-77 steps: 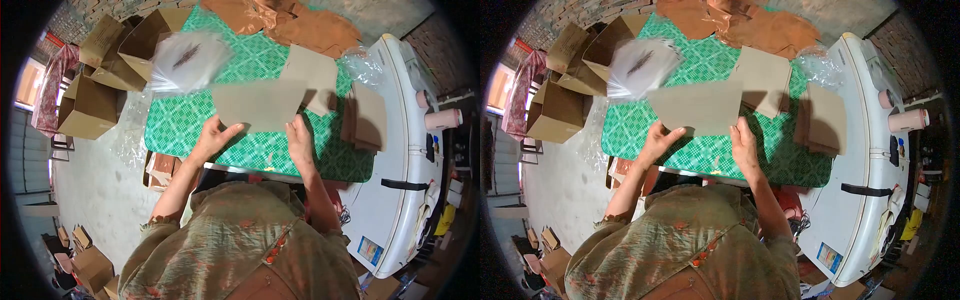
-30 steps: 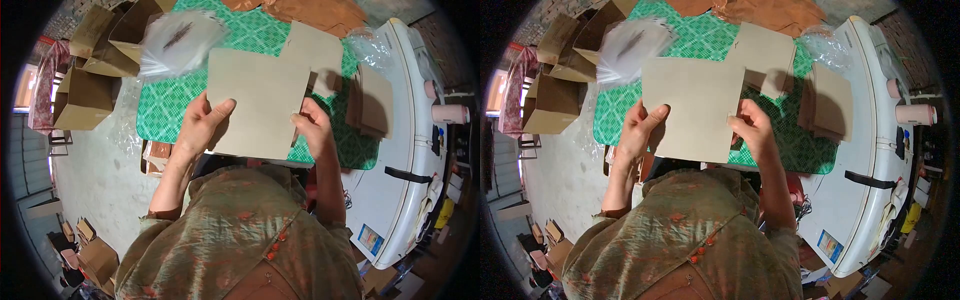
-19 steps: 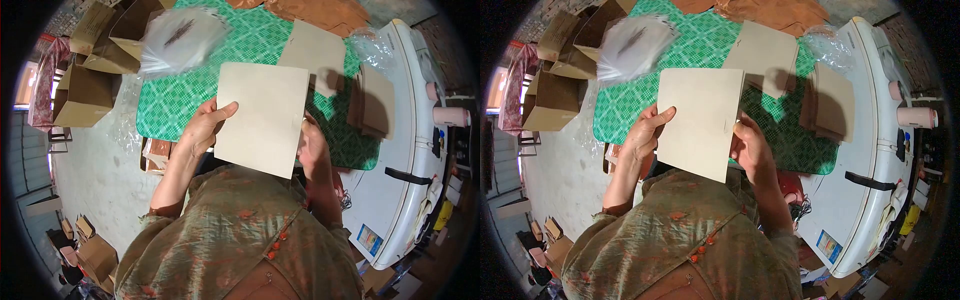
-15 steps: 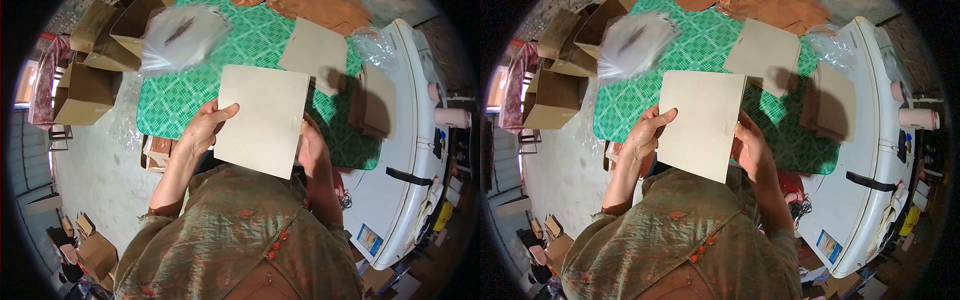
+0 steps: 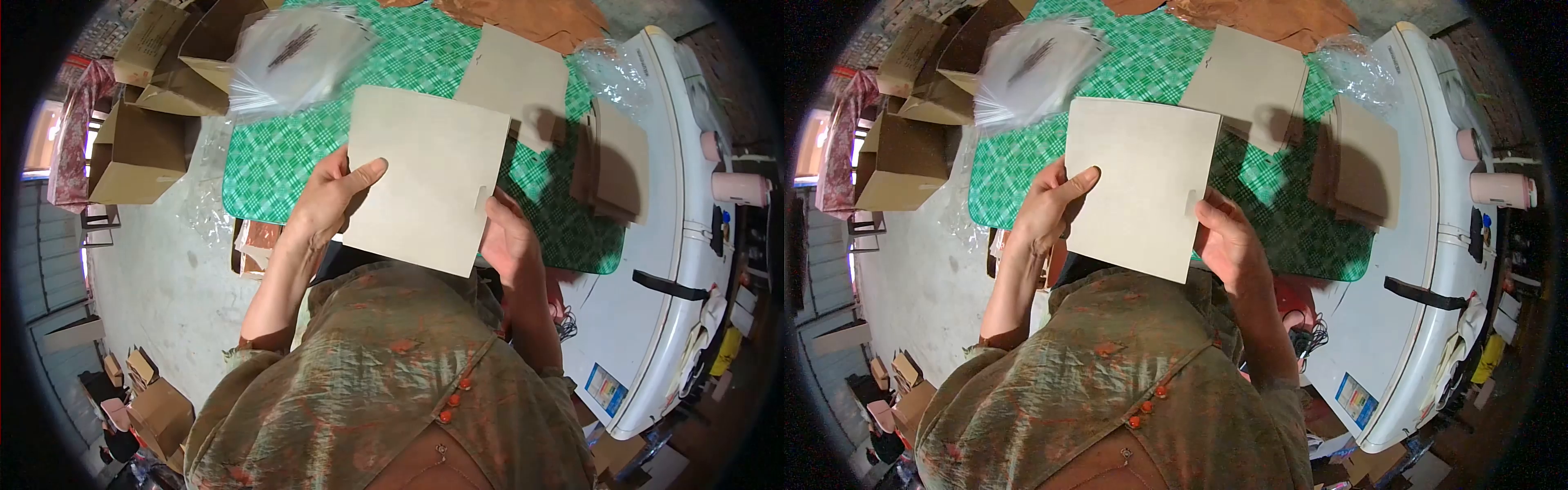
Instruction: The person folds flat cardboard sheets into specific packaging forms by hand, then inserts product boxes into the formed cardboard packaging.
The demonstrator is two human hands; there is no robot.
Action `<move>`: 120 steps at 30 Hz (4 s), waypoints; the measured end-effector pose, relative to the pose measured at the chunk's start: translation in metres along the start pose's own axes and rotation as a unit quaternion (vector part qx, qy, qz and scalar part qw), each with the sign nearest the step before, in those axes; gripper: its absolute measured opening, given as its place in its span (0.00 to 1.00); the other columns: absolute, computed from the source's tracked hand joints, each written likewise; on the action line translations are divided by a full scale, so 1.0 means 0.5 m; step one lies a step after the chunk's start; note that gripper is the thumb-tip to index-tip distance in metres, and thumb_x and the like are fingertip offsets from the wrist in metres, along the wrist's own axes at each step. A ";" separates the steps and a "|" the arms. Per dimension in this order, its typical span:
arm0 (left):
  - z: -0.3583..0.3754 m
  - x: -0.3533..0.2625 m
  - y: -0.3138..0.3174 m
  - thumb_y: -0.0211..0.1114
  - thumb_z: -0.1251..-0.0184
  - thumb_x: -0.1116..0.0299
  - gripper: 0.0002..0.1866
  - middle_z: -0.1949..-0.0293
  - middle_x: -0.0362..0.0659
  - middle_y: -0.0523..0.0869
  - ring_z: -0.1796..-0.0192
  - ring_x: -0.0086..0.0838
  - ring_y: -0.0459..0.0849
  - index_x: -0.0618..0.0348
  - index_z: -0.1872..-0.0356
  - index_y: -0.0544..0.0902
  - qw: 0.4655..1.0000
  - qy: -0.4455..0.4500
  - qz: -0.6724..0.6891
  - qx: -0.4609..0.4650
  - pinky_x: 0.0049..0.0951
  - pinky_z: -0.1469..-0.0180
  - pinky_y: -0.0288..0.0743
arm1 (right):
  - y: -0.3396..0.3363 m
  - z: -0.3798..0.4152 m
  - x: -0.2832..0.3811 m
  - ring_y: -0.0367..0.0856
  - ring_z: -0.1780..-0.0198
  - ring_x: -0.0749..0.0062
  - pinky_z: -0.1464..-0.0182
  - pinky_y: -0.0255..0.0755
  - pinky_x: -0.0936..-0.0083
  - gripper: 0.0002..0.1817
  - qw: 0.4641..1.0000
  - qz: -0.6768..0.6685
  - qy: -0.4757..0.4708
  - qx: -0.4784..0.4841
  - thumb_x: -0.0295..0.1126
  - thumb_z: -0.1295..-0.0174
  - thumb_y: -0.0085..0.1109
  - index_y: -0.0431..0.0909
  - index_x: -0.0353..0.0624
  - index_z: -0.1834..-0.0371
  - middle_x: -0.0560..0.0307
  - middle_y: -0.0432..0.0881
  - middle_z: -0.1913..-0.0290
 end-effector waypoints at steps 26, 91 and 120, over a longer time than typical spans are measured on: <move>0.012 -0.015 0.007 0.64 0.26 0.68 0.13 0.81 0.31 0.75 0.79 0.13 0.69 0.66 0.49 0.78 0.962 0.142 -0.228 -0.042 0.20 0.76 0.64 | -0.018 -0.028 0.002 0.72 0.68 0.88 0.67 0.69 0.86 0.10 0.935 0.328 -0.119 -0.058 0.27 0.34 0.64 0.79 0.38 0.52 0.68 0.79 0.67; 0.032 0.019 0.001 0.64 0.26 0.68 0.16 0.68 0.33 0.82 0.75 0.12 0.69 0.64 0.43 0.76 0.985 0.143 -0.091 -0.012 0.17 0.75 0.60 | -0.016 0.007 -0.018 0.78 0.72 0.80 0.70 0.67 0.83 0.07 0.765 0.579 -0.232 -0.160 0.30 0.30 0.60 0.78 0.38 0.64 0.56 0.80 0.73; 0.008 0.022 -0.045 0.69 0.30 0.64 0.20 0.55 0.38 0.86 0.53 0.19 0.82 0.64 0.43 0.78 0.977 0.051 -0.105 0.178 0.23 0.48 0.76 | -0.055 -0.022 0.006 0.76 0.49 0.77 0.47 0.71 0.77 0.23 0.937 0.337 -0.057 -0.069 0.27 0.33 0.60 0.70 0.35 0.36 0.58 0.81 0.50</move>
Point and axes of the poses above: each hand's wrist, its own z-axis away from the middle knuckle, its own y-axis out of the palm, x = y × z, the point moved 1 cm from there along -z, towards the middle knuckle
